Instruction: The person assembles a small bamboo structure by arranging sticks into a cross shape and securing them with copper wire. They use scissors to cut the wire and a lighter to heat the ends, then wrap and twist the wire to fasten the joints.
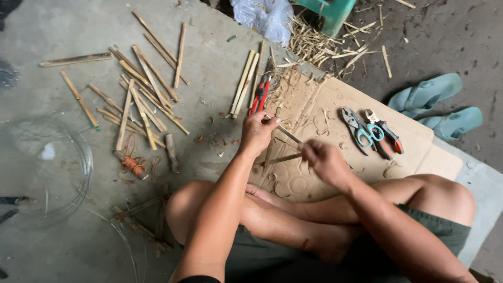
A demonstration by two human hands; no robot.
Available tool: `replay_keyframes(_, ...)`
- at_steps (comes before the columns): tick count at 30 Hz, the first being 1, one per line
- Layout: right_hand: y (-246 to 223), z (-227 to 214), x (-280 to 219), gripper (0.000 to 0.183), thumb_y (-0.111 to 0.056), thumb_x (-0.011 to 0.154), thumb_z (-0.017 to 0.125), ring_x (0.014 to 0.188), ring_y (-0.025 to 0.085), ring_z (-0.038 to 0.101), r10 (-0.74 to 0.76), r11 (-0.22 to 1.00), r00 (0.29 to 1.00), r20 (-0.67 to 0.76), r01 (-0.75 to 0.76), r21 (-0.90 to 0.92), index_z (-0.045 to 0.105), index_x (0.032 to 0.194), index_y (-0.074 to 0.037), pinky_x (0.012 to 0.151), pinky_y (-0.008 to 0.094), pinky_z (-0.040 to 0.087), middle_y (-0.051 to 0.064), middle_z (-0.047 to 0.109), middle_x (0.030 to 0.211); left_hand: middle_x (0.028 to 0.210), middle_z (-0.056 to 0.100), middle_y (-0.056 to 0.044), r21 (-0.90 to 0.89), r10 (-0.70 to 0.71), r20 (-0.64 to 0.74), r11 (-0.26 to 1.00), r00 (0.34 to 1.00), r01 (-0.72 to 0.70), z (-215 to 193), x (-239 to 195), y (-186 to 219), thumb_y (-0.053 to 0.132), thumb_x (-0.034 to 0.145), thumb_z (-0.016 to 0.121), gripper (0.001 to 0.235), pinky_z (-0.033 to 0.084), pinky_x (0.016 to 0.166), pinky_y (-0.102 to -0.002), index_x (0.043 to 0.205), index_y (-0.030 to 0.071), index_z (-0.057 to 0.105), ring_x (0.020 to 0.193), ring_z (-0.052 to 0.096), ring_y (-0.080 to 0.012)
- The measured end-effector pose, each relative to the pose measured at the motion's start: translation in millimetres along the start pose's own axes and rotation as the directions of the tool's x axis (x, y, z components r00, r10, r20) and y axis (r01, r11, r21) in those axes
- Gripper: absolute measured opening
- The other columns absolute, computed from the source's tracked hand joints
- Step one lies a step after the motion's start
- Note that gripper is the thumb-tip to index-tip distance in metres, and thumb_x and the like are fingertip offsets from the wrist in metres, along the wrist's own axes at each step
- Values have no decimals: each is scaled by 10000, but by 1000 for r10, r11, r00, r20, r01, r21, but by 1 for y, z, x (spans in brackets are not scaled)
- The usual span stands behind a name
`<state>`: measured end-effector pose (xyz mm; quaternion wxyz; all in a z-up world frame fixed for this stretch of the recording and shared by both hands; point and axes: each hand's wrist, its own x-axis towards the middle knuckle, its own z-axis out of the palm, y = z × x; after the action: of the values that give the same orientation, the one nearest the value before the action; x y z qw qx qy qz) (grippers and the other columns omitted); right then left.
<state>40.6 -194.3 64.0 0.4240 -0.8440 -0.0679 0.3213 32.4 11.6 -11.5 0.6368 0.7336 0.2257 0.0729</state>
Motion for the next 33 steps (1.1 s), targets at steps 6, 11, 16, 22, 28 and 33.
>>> replay_keyframes(6, -16, -26, 45, 299, -204, 993, 628, 947, 89, 658, -486, 874, 844, 229, 475, 103, 660, 1210, -1, 811, 272, 530, 42, 740, 1058, 821, 732, -135, 149, 217, 30, 964, 976, -219, 9, -16, 15, 214, 850, 812, 240, 526, 678, -328, 933, -4, 754, 728, 670, -185)
replay_keyframes(11, 1, 13, 50, 250, -220, 1051, 581, 705, 92, 594, -186, 968, 966, 178, 148, 204, 708, 1025, -6, 654, 265, 507, 18, 686, 825, 801, 703, -88, -199, -13, 135, 979, 991, 40, 5, -15, 7, 123, 904, 774, 164, 502, 630, -315, 969, -15, 712, 706, 623, -160)
replay_keyframes(16, 6, 13, 55, 199, -184, 1032, 592, 649, 69, 479, -160, 913, 986, 47, 130, 386, 720, 1046, -32, 580, 250, 417, -18, 641, 787, 918, 693, -12, -439, 30, 371, 887, 928, 147, 3, -13, 0, -6, 935, 681, 192, 520, 698, -255, 1121, 39, 698, 808, 634, -98)
replay_keyframes(22, 7, 3, 59, 231, -205, 1048, 563, 643, 67, 467, -161, 885, 978, 132, 84, 458, 706, 1000, -31, 583, 233, 407, 7, 682, 811, 859, 658, 4, -440, -91, 465, 839, 881, 319, 5, -17, 2, -16, 959, 599, 287, 479, 582, -249, 1222, 73, 672, 702, 583, -85)
replay_keyframes(28, 21, -1, 64, 208, -182, 1069, 540, 605, 93, 444, -159, 748, 955, 249, -48, 662, 666, 1024, -23, 549, 243, 365, 55, 673, 836, 817, 686, -35, -377, -105, 355, 893, 929, 245, 13, -29, 9, -20, 941, 609, 290, 442, 534, -244, 1203, 70, 693, 666, 600, -87)
replay_keyframes(33, 41, -6, 61, 158, -145, 1083, 505, 623, 133, 457, -139, 704, 945, 297, -117, 700, 596, 1066, -17, 562, 269, 379, 77, 614, 832, 843, 692, -68, -602, 138, 332, 793, 933, 97, 25, -35, 12, 20, 981, 632, 82, 553, 653, -265, 1029, -32, 674, 709, 672, -130)
